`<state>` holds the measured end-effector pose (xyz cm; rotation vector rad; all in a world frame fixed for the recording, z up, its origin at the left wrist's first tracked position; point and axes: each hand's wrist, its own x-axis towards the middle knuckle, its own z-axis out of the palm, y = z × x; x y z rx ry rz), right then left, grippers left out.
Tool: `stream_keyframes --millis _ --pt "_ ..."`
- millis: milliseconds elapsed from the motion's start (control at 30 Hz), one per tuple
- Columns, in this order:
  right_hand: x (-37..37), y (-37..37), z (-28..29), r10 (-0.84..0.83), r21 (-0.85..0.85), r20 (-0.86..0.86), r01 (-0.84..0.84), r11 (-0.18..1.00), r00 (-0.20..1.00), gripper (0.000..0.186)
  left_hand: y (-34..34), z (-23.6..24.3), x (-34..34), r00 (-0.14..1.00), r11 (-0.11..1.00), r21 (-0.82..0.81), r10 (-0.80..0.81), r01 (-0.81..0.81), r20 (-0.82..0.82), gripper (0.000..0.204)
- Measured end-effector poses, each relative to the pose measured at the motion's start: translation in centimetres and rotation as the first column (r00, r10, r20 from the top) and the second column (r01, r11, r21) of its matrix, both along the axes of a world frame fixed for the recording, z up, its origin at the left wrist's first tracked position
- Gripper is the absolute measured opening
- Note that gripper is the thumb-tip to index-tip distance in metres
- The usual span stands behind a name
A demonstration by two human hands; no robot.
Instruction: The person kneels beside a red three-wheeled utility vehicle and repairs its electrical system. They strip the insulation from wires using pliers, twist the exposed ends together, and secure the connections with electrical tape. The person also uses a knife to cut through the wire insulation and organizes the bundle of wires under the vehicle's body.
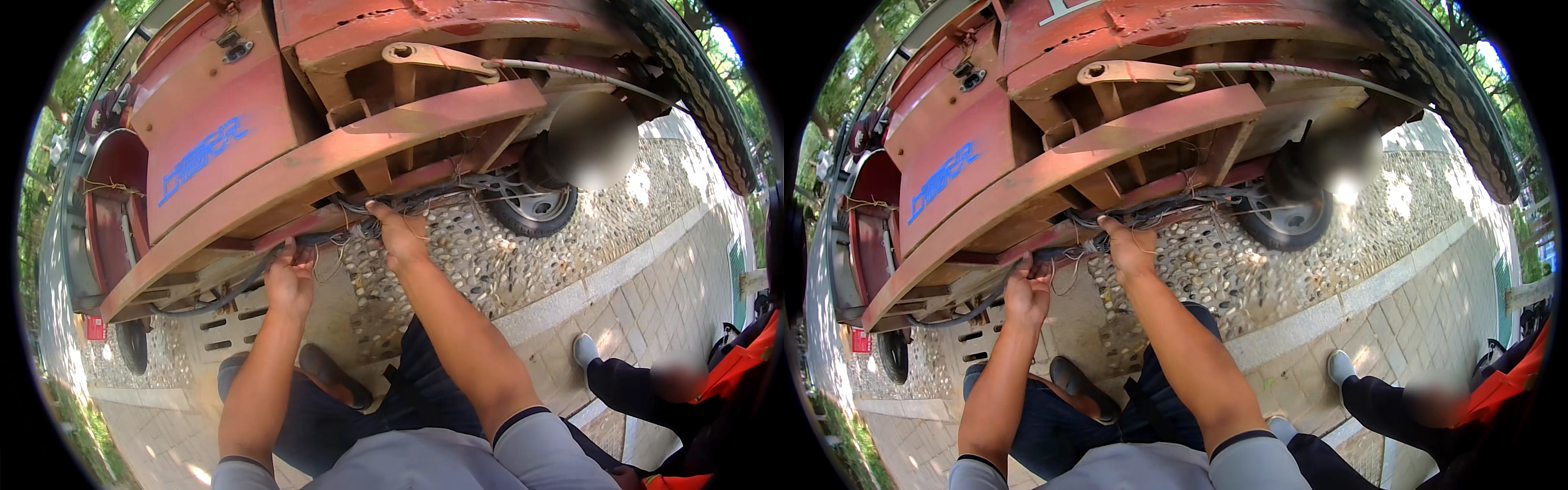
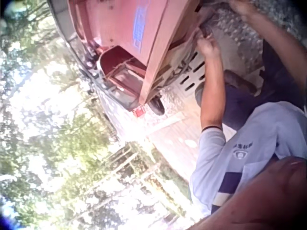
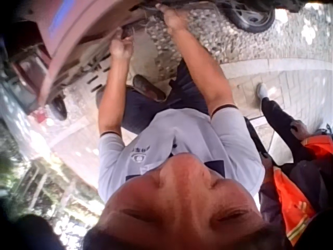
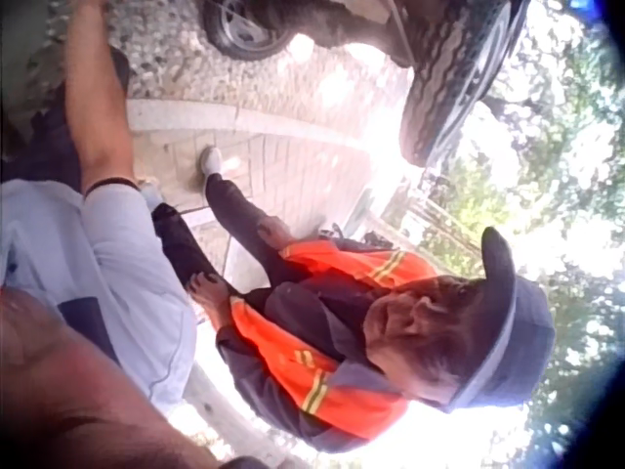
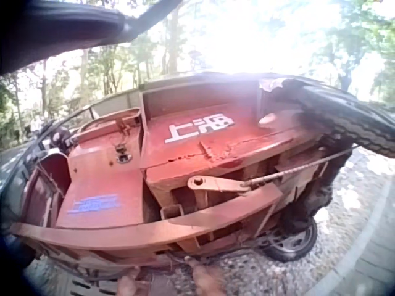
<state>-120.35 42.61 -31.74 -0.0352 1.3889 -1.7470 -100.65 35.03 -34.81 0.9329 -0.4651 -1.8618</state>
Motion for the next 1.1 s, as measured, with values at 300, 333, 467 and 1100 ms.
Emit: stream_keyframes --millis 300,333,467,1100 --pt "0.3 2.6 -0.8 0.054 -0.38 0.203 0.028 0.924 0.978 0.03 -1.0 3.5 -1.3 0.836 0.904 -0.37 0.028 0.212 0.548 0.019" --pt "0.0 2.5 -1.8 0.057 -0.291 0.17 -0.005 0.957 0.984 0.03 -1.5 2.9 -1.4 0.808 0.893 -0.38 0.034 0.239 0.588 0.019" --pt "0.3 4.6 -3.4 0.191 -0.19 0.23 -0.148 0.97 0.954 0.026 -1.7 1.5 -1.5 0.76 0.851 -0.464 0.129 0.245 0.637 0.021" --pt "-1.7 9.8 0.2 0.484 0.252 -0.276 -0.423 0.87 0.831 0.029 -3.0 -0.3 -2.5 0.573 0.843 -0.496 0.306 0.209 0.76 0.028"
